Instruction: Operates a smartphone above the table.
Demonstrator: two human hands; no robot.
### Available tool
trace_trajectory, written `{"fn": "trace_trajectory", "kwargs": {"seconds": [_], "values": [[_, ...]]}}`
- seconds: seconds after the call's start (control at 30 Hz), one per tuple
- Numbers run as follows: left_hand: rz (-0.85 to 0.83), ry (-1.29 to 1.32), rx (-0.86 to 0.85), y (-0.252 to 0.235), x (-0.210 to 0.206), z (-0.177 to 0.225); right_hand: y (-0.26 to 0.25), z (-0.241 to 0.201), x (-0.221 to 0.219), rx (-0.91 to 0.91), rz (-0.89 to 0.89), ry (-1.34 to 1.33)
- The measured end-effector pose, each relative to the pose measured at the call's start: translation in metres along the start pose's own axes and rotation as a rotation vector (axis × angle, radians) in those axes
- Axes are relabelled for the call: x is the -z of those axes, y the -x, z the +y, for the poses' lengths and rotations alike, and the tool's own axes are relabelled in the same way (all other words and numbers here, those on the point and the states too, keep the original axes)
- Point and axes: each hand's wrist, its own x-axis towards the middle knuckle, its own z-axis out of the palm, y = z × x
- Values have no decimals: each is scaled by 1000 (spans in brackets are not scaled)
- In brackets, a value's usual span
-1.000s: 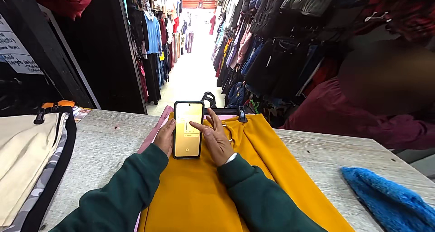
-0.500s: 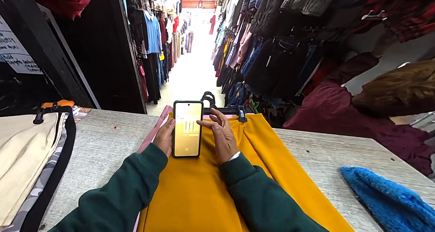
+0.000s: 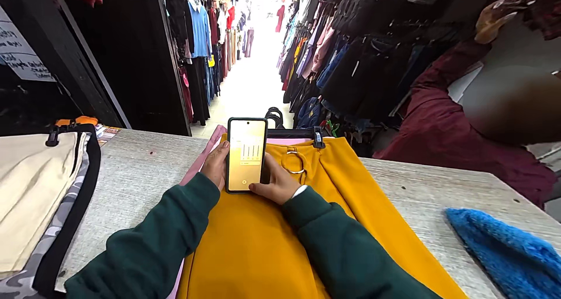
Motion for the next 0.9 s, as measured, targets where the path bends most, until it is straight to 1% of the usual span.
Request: {"fn": "trace_trajectory", "kwargs": {"seconds": [0.2, 0.27, 0.4, 0.47, 0.6, 0.73, 0.9], "values": [[-17, 2, -14, -2, 2, -2, -2, -4, 2, -25, 0, 215], [-16, 6, -17, -3, 2, -3, -1, -1, 3, 31, 40, 192], [-17, 27, -16, -3, 2, -3, -1, -1, 7, 16, 93, 57], [-20, 41, -12, -4, 1, -3, 1, -4, 6, -11, 68, 24], [-5, 37, -3, -2, 0, 0, 3, -9, 6, -75, -54, -16], [-8, 46, 2, -2, 0, 0, 1, -9, 6, -84, -72, 41], [-4, 65, 11, -2, -1, 1, 0, -7, 7, -70, -82, 20]]}}
